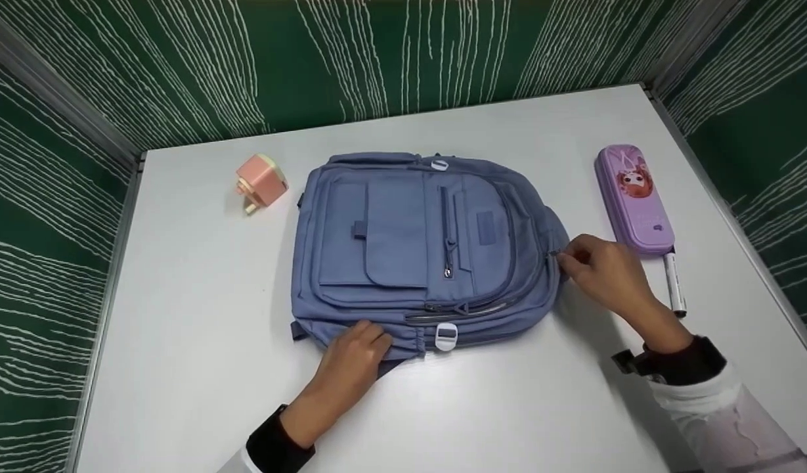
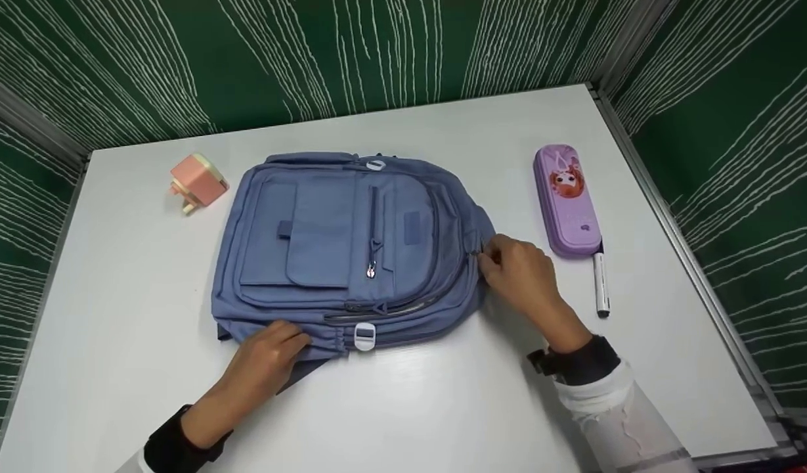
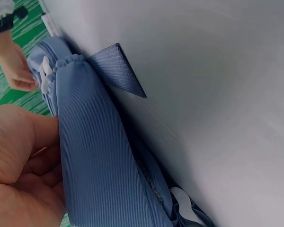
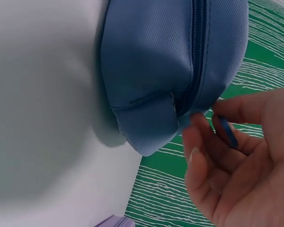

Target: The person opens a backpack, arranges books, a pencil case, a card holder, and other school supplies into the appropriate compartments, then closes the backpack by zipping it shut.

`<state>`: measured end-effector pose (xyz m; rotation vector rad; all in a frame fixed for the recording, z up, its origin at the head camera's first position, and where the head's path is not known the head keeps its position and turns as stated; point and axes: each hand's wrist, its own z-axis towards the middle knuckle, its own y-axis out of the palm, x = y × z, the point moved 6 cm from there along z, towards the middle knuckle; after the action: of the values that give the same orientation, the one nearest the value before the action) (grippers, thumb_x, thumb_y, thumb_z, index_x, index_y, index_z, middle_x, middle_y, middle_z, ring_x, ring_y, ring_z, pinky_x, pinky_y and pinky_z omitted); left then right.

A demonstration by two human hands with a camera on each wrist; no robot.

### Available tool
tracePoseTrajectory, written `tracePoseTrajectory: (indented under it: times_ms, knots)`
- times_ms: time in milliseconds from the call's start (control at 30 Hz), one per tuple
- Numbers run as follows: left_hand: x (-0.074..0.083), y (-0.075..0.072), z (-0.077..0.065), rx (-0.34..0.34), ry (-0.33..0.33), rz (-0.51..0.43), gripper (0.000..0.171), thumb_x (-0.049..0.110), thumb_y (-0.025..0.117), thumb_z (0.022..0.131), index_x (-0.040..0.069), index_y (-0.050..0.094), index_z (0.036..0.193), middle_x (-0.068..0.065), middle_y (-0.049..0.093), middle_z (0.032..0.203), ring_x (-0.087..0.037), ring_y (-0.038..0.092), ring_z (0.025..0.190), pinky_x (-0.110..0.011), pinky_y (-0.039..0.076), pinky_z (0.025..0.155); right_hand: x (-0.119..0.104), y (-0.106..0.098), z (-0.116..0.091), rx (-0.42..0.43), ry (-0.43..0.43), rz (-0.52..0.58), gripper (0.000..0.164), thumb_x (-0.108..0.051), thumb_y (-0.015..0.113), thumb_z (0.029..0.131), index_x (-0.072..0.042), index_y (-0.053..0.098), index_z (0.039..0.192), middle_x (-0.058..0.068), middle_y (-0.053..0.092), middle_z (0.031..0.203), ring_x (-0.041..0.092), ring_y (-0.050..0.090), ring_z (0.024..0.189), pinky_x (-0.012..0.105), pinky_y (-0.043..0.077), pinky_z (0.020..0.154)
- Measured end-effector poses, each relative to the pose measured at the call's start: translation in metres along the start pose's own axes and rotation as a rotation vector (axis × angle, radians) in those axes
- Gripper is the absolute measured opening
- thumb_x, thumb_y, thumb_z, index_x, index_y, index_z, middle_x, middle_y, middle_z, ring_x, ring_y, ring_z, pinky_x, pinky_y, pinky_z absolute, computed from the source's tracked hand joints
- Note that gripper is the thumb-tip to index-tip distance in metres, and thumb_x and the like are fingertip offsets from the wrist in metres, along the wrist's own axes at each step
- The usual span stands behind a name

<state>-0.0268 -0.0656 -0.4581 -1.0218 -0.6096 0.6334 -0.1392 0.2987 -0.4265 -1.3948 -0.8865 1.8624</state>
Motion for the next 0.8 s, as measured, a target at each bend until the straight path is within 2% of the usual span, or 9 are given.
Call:
tracePoseTrajectory:
  times_ms: [167,367,567,800]
  knots:
    - [-0.007,-0.002,0.001,0.018,-0.018,-0.008,0.027,-0.017,0.074,0.073,0.001,0.076,0.092,-0.006,0.065,0.088,-0.02,0.063,0.084,-0.032,0.057,0.069,-0.002,0.002,-0.01,-0.031,0.013,0.033,0.014,-0.004,0.071,0.091,-0.009,0.067,0.079,-0.001,0.062,0.068,0.015,0.051,0.06,0.03,0.038,0.055]
    - [-0.017,-0.005,0.001,0.032,-0.021,-0.034,0.029,-0.02,0.072,0.07,0.001,0.075,0.09,-0.007,0.065,0.087,-0.022,0.063,0.083,-0.035,0.056,0.07,-0.01,0.002,-0.022,-0.068,0.01,0.015,0.016,-0.003,0.07,0.089,-0.013,0.066,0.077,-0.002,0.062,0.07,0.014,0.049,0.06,0.032,0.038,0.056]
    - [-0.028,-0.008,0.002,0.018,-0.053,-0.045,0.03,-0.021,0.07,0.069,0.0,0.075,0.09,-0.008,0.067,0.088,-0.024,0.064,0.084,-0.036,0.057,0.071,-0.022,0.004,-0.035,-0.101,-0.026,-0.012,0.021,-0.002,0.071,0.087,-0.016,0.064,0.074,-0.005,0.062,0.07,0.013,0.049,0.059,0.032,0.037,0.055]
    - [-0.039,-0.011,0.005,0.009,-0.079,0.0,0.029,-0.021,0.069,0.07,-0.001,0.075,0.091,-0.01,0.066,0.087,-0.025,0.065,0.084,-0.038,0.058,0.07,-0.036,0.007,-0.048,-0.111,-0.105,-0.072,0.024,-0.001,0.075,0.083,-0.019,0.062,0.072,-0.009,0.057,0.071,0.01,0.049,0.063,0.033,0.039,0.056]
